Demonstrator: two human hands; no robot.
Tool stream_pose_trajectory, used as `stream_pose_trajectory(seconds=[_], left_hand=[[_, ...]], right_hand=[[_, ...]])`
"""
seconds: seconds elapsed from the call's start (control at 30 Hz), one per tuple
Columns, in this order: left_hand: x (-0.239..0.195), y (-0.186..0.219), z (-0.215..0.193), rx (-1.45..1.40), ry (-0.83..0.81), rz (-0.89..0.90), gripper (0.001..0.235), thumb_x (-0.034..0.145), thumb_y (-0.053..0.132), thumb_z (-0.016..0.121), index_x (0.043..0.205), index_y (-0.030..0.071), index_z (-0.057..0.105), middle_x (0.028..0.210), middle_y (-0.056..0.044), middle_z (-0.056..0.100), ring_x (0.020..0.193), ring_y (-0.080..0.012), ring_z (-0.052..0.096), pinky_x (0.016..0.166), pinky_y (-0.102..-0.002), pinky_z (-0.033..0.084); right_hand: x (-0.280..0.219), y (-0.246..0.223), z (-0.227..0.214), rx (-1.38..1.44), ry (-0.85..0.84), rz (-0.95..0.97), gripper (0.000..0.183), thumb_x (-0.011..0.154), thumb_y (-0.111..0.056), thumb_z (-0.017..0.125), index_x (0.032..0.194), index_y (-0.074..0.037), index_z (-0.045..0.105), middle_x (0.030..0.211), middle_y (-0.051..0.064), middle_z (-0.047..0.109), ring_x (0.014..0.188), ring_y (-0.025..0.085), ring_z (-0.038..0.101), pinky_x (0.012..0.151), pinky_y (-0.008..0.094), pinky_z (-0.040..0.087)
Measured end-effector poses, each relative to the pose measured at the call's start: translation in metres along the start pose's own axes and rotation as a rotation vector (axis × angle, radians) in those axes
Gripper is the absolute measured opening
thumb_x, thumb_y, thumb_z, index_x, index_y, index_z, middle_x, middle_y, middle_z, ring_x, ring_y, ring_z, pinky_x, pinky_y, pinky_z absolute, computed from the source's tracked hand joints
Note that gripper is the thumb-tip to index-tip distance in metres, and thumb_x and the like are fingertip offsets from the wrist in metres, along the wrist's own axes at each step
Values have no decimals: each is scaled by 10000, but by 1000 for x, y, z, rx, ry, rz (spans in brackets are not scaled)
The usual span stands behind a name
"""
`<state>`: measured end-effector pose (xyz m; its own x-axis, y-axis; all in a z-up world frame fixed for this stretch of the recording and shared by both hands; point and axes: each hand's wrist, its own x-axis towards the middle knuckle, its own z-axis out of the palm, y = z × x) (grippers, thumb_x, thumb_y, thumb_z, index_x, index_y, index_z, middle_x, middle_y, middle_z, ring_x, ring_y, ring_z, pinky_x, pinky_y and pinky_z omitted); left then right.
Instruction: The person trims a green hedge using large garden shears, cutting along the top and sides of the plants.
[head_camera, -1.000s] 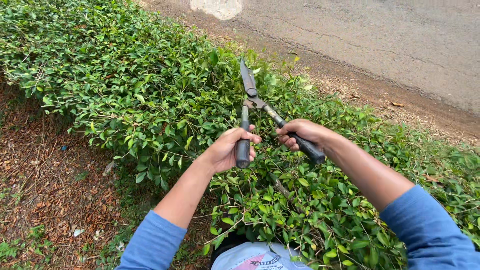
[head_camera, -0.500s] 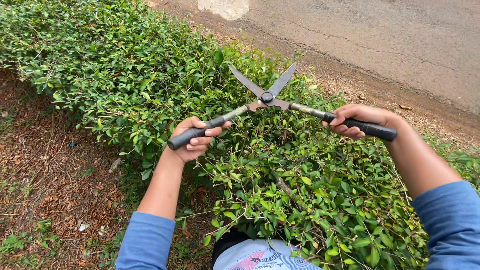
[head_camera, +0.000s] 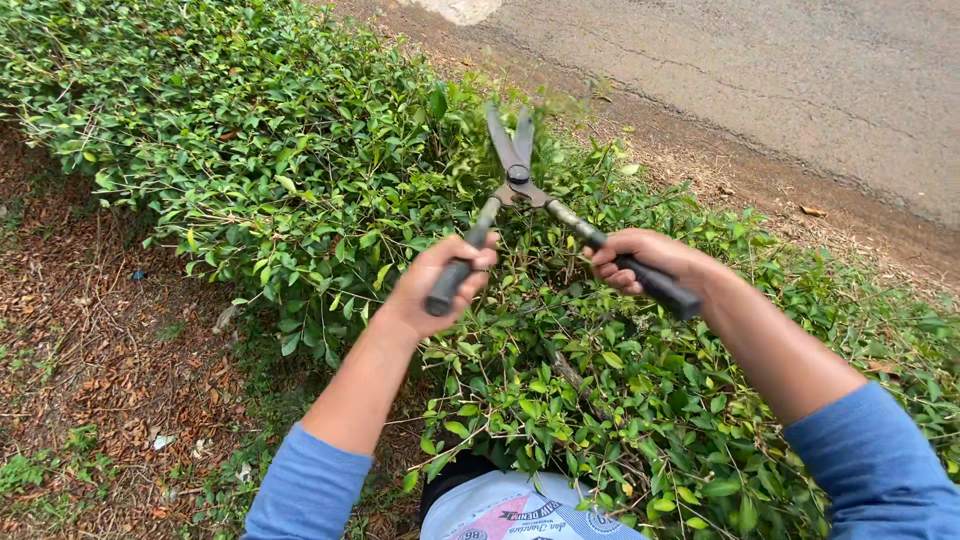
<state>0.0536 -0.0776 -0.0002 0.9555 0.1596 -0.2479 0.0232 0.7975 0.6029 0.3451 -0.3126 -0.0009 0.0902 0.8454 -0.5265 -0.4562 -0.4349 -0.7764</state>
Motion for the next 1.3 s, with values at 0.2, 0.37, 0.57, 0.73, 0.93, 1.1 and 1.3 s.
stream_pose_trajectory(seconds=[0.2, 0.37, 0.57, 0.73, 0.93, 1.1, 1.3], left_hand=[[-27, 57, -59, -637, -465, -308, 875, 1091, 63, 513, 1843, -134, 111, 1091, -210, 537, 684, -284, 654, 475, -352, 595], [29, 69, -54, -622, -417, -371, 834, 1093, 81, 505, 1813, -165, 165, 1086, -211, 571, 652, -256, 657, 448, -329, 570], [115, 52, -20, -359, -269, -293, 536, 1084, 125, 563, 1550, -88, 403, 1062, -126, 617, 648, -150, 632, 433, -238, 582], [154, 22, 35, -55, -29, -123, 599, 1065, 28, 727, 1518, 74, 337, 1106, -207, 709, 706, -194, 766, 570, -261, 767], [97, 97, -24, 389, -55, -388, 651, 1039, 45, 664, 1656, 117, 469, 1021, -11, 725, 625, -122, 705, 564, -313, 639], [13, 149, -20, 1553, -26, -574, 679, 1220, 249, 628, 1855, 233, 392, 893, 0, 640, 622, -104, 645, 512, -241, 619], [45, 140, -29, 1009, -121, -590, 200, 1286, 157, 600, 1448, 44, 627, 958, -60, 716, 518, -42, 598, 411, -157, 585]], right_hand=[[-50, -1, -163, -2, -285, 23, 395, 1076, -57, 621, 1418, 142, 624, 778, 95, 552, 476, 182, 610, 316, 332, 487], [-48, 0, -195, 75, -198, 64, 363, 1085, -81, 598, 1407, 87, 606, 749, 62, 530, 459, 156, 571, 288, 316, 447], [2, -17, -120, 403, -46, 34, 129, 1170, -76, 538, 1280, -10, 549, 775, 0, 506, 487, 74, 500, 324, 197, 436], [62, -27, -19, 574, 175, 37, 264, 1155, -27, 639, 1350, -89, 471, 783, 20, 601, 521, 92, 594, 357, 200, 540], [-14, -34, -39, -97, 258, 3, 218, 1191, -173, 769, 1238, -24, 617, 851, 68, 703, 529, 120, 639, 428, 245, 576], [-108, -39, -9, -831, 526, 286, 638, 1042, -399, 828, 1645, -200, 768, 1003, 110, 890, 705, 207, 697, 583, 339, 540], [-134, -58, -37, -682, 536, 336, 487, 1038, -195, 902, 1502, -57, 955, 757, 177, 750, 568, 287, 688, 495, 434, 559]])
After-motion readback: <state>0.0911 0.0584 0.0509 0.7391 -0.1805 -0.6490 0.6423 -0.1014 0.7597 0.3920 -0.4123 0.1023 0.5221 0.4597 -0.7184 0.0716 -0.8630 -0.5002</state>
